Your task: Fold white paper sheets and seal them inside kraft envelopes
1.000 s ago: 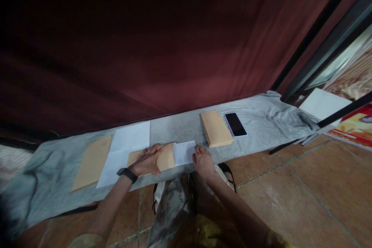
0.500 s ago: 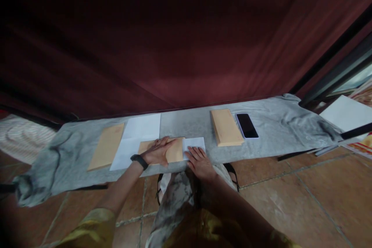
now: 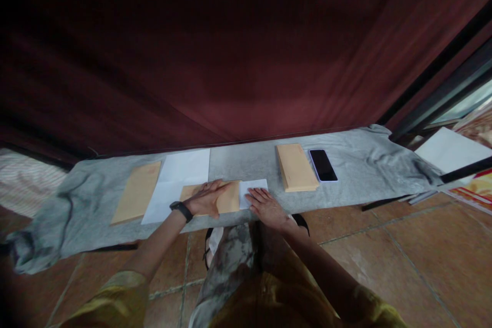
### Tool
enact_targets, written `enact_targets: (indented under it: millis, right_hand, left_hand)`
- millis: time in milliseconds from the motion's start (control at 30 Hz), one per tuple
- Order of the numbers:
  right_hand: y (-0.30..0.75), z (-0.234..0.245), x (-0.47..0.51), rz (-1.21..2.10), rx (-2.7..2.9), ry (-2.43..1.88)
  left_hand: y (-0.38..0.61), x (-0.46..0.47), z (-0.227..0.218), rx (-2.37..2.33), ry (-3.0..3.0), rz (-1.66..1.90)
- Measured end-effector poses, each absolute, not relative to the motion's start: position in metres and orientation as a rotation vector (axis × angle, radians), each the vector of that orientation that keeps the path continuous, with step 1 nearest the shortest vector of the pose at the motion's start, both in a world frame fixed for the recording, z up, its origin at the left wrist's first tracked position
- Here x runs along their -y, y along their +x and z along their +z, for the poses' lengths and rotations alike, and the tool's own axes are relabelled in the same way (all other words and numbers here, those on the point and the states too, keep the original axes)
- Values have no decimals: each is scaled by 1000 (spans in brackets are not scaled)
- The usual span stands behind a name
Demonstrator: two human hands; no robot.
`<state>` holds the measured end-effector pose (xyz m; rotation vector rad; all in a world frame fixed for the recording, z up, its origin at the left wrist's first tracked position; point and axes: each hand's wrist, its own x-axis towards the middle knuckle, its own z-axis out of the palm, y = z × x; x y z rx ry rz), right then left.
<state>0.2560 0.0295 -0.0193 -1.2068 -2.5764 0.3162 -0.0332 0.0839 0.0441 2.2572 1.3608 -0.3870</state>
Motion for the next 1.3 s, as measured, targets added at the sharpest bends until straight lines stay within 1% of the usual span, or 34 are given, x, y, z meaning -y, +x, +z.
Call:
enact_targets:
  millis: [367, 833, 967, 1067, 1167, 1233, 1300]
  right_hand:
    - [256, -14, -32, 333, 2566, -1185]
    - [249, -22, -23, 308, 2541, -1209]
    - [248, -23, -17, 243, 2580, -1189]
    - [247, -23, -13, 191, 2583, -1193]
    - [246, -22, -12, 165, 2585, -1188]
    - [246, -22, -11, 153, 2583, -1185]
    - [246, -23, -11, 143, 2579, -1183]
  left_hand:
    - [-33, -83, 44, -1377, 2249, -403]
    - [-33, -81, 46, -1385, 2240, -357]
    - [-37, -77, 44, -1391, 2240, -330]
    - [-35, -63, 39, -1382, 2302, -198]
    - [-23, -40, 24, -1383, 2409, 61]
    - [-11, -24, 11, -1470, 2483, 219]
    - [1, -12, -1, -1551, 2536, 297]
